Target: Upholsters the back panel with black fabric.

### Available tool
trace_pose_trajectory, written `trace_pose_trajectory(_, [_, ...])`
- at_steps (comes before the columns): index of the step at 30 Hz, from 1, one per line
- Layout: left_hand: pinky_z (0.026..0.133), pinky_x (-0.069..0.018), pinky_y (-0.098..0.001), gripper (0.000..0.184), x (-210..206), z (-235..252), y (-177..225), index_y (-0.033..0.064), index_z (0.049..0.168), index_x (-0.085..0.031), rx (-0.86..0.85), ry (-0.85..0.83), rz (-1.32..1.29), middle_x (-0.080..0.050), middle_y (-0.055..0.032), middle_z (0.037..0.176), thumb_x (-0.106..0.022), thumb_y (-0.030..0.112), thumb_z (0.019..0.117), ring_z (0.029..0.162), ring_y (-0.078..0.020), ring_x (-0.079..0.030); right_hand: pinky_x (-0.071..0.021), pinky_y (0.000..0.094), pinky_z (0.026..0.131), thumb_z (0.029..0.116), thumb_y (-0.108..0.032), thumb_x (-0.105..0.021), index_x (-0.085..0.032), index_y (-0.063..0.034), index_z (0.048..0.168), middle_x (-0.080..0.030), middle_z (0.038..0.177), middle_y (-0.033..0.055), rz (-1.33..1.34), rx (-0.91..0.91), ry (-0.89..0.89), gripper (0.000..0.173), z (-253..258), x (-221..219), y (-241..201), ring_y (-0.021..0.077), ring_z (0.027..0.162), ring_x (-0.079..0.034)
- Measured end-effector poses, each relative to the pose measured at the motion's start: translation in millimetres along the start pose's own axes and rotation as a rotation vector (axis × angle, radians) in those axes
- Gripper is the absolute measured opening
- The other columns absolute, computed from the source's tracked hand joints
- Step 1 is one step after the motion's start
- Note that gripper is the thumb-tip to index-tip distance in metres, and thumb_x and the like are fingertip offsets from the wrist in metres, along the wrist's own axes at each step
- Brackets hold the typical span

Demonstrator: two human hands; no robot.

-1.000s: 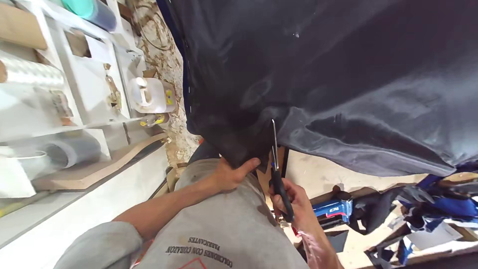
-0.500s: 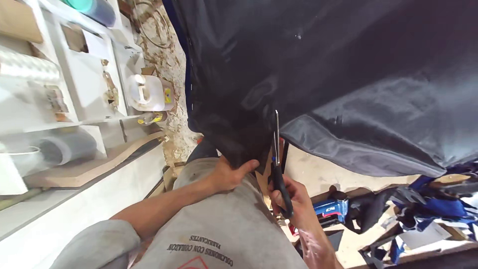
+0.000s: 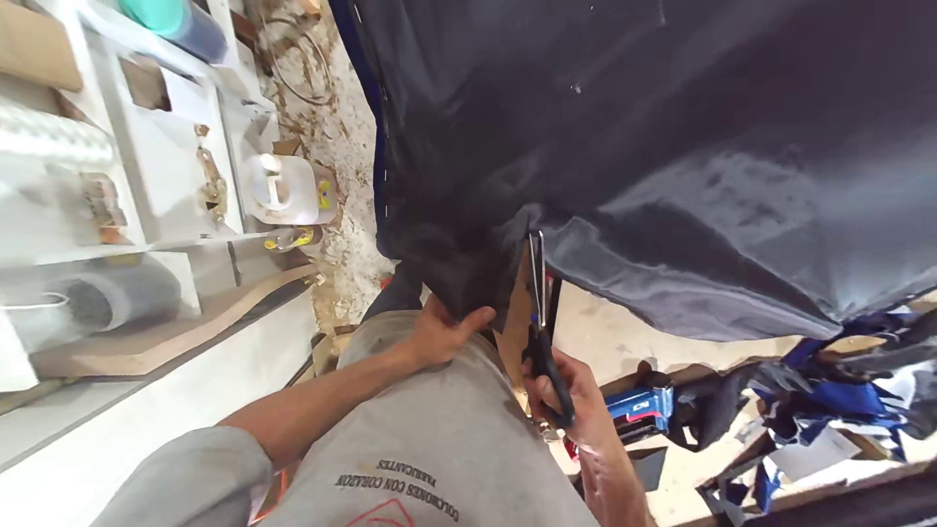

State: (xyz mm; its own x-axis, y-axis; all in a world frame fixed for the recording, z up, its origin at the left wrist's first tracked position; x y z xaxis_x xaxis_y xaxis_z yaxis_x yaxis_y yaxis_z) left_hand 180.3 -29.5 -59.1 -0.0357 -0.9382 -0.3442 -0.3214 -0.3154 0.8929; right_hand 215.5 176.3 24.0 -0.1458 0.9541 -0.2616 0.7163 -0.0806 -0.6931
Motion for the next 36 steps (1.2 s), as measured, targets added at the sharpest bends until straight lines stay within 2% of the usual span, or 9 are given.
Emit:
trace_pose_trajectory(4, [0.071, -0.064, -0.0284, 0.022, 8, 4, 2, 0.0025, 0.112, -0.063, 0.016, -0.087, 0.03, -0.076, 0.002, 0.093, -0.074, 0.011, 0.0942, 0.078, -0.0081, -0.073, -0.0512, 0.0198, 0.045, 0.0879, -0.046, -0.079, -0.066, -0.0097, 0.102, -0.065, 0.071, -0.0053, -0.027, -0.01, 0.055, 0.041, 1, -9, -3, 0.0033, 0.052, -0.059])
trace_pose_trajectory(8, [0.076, -0.0638, -0.0285, 0.025, 13, 7, 12, 0.0027, 0.114, -0.063, 0.034, -0.182, 0.033, -0.076, 0.0022, 0.096, -0.075, 0.01, 0.0925, 0.083, -0.0074, -0.073, -0.0518, 0.0213, 0.045, 0.0876, -0.052, -0.077, -0.065, -0.0085, 0.101, -0.064, 0.07, -0.0036, -0.054, 0.04, 0.064, 0.047, 3, -14, -10, 0.0054, 0.052, -0.059])
trace_pose_trajectory(13, [0.076, -0.0638, -0.0285, 0.017, 14, 7, 22, 0.0042, 0.106, -0.068, 0.009, -0.24, 0.036, -0.076, 0.0036, 0.091, -0.075, 0.013, 0.0931, 0.08, -0.0058, -0.072, -0.0511, 0.0206, 0.045, 0.0877, -0.055, -0.076, -0.065, -0.01, 0.097, -0.063, 0.067, -0.0042, -0.045, 0.02, 0.065, 0.047, -23, -16, -6, 0.0047, 0.051, -0.058])
trace_pose_trajectory(20, [0.071, -0.0626, -0.0261, 0.007, 0, -4, 28, 0.0051, 0.1, -0.071, -0.005, -0.198, 0.021, -0.076, 0.0046, 0.087, -0.07, 0.011, 0.096, 0.076, -0.0044, -0.072, -0.0494, 0.0198, 0.043, 0.0855, -0.057, -0.077, -0.065, -0.01, 0.097, -0.064, 0.067, -0.0041, -0.024, -0.015, 0.048, 0.05, -10, -9, -7, 0.004, 0.049, -0.058])
trace_pose_trajectory(27, [0.069, -0.0622, -0.0257, 0.007, -2, -7, 26, 0.0041, 0.098, -0.071, -0.057, -0.179, 0.038, -0.075, 0.0042, 0.085, -0.068, 0.011, 0.0973, 0.074, -0.004, -0.071, -0.0483, 0.0194, 0.042, 0.0878, -0.05, -0.078, -0.065, -0.0079, 0.098, -0.065, 0.068, -0.0023, -0.022, 0.007, 0.044, 0.045, 2, -10, -13, 0.0047, 0.049, -0.058])
trace_pose_trajectory(30, [0.069, -0.062, -0.0262, 0.01, 0, -9, 25, 0.0026, 0.098, -0.071, -0.076, -0.185, 0.068, -0.075, 0.0028, 0.085, -0.068, 0.013, 0.0979, 0.074, -0.0045, -0.071, -0.0495, 0.0191, 0.043, 0.0879, -0.049, -0.078, -0.065, -0.0069, 0.099, -0.065, 0.068, -0.0019, 0.006, -0.001, 0.041, 0.046, 2, -13, -11, 0.0046, 0.05, -0.059])
trace_pose_trajectory(36, [0.07, -0.0626, -0.0264, 0.009, -1, -9, 18, 0.0032, 0.099, -0.071, -0.058, -0.164, 0.038, -0.075, 0.0033, 0.085, -0.068, 0.012, 0.0975, 0.074, -0.0048, -0.071, -0.0524, 0.0208, 0.045, 0.0925, -0.04, -0.076, -0.065, -0.0062, 0.098, -0.065, 0.068, -0.0018, 0.024, 0.044, 0.043, 0.036, 10, -16, -9, 0.0056, 0.05, -0.06])
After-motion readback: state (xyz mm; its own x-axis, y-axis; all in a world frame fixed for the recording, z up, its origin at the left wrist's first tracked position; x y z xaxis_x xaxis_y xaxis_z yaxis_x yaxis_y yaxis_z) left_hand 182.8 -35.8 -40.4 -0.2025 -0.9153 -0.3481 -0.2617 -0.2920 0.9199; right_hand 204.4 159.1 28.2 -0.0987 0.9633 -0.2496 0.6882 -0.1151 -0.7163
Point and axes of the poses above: each hand's wrist, its own z-axis towards the middle knuckle, its own x-axis out of the back of the hand, y = z × x, the point moved 3 cm from there along z, towards the middle knuckle
